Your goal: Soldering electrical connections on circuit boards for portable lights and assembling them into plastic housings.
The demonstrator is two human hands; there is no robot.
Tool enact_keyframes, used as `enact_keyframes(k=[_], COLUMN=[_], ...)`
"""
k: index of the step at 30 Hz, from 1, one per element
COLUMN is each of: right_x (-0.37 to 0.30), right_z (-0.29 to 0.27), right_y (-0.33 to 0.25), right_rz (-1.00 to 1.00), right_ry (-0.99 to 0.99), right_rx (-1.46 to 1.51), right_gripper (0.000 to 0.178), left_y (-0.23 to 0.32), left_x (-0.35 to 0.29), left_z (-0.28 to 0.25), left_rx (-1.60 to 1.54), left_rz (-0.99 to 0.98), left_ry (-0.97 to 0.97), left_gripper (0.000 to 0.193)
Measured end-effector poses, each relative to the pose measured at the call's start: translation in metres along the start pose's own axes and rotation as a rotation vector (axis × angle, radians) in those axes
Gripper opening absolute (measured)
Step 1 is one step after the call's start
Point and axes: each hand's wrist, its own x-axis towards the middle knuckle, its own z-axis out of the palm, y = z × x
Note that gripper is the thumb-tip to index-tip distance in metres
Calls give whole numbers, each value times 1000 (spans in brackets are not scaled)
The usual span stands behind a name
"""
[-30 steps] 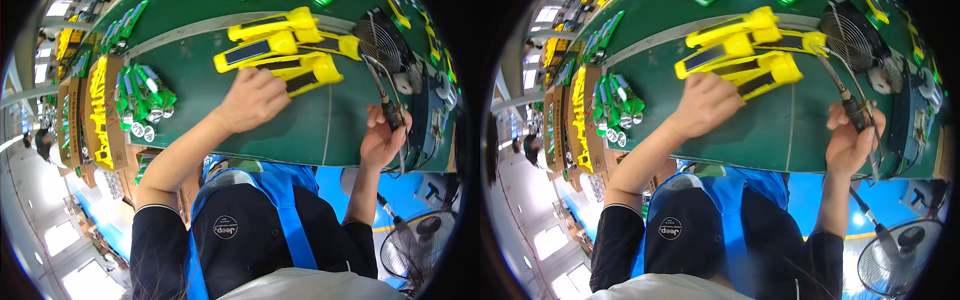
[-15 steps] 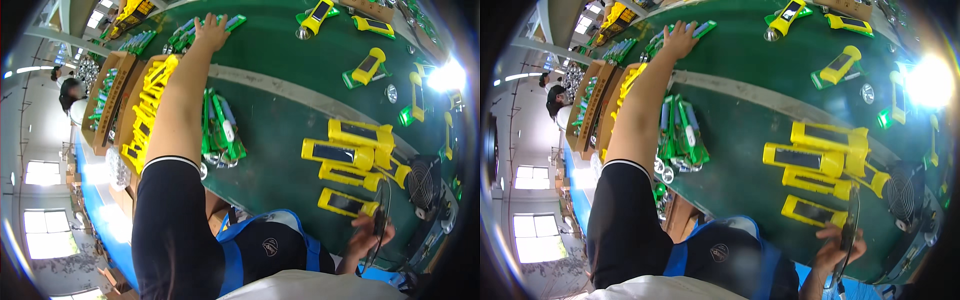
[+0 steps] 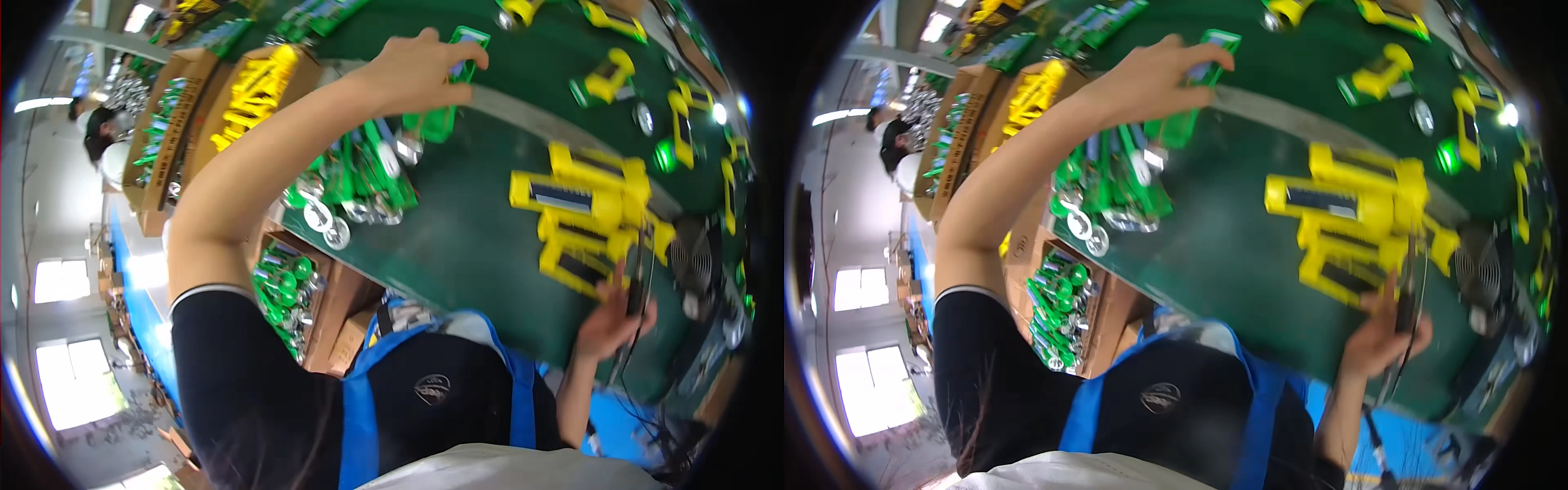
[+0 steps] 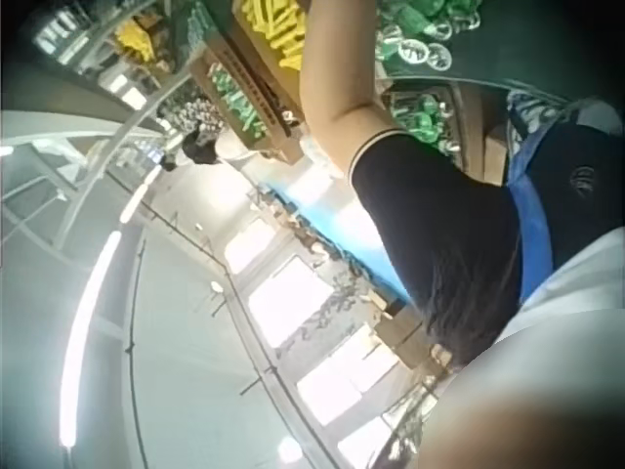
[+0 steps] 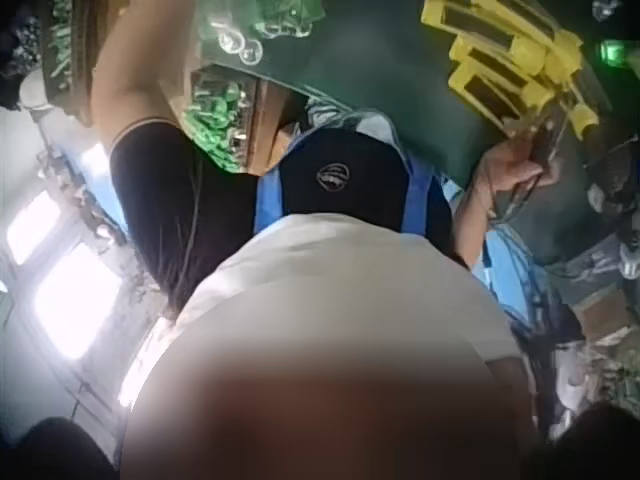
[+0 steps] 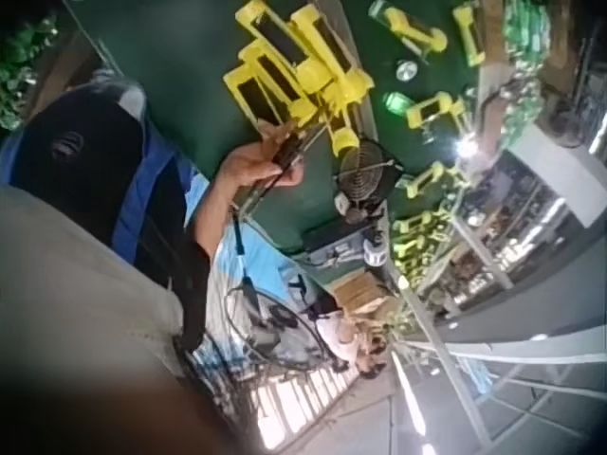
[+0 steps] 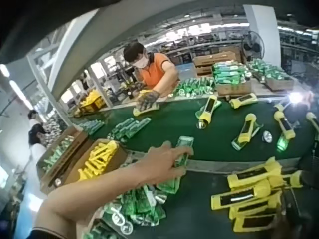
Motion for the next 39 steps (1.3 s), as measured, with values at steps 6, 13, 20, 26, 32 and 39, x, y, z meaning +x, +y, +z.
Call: enact_keyframes(k=[6,13,20,26,32,39], right_x=[22,21,-40,-44,-35,-30], right_z=[28,-29,-69,-56,-48,-38], right_y=[-3,-52,-87,-79,-79,-82], right_rz=[-119,-238,263,327,378,366], right_ry=[-46,-26,20,90,-25,1], right_rx=[11,-118,200,22,-196,-277], right_gripper=[33,28,21,21,20,20], left_y=[93,159,170,179,173,172], left_x=[-119,-116,-82,-68,-69,-66], left_z=[70,108,130,145,144,140], left_rx=[-976,-1431,-447,-416,-277,-153], left_rz=[-215,-302,548,650,761,737], left_ry=[-244,-343,205,242,305,305], left_gripper=[64,59,25,21,21,19])
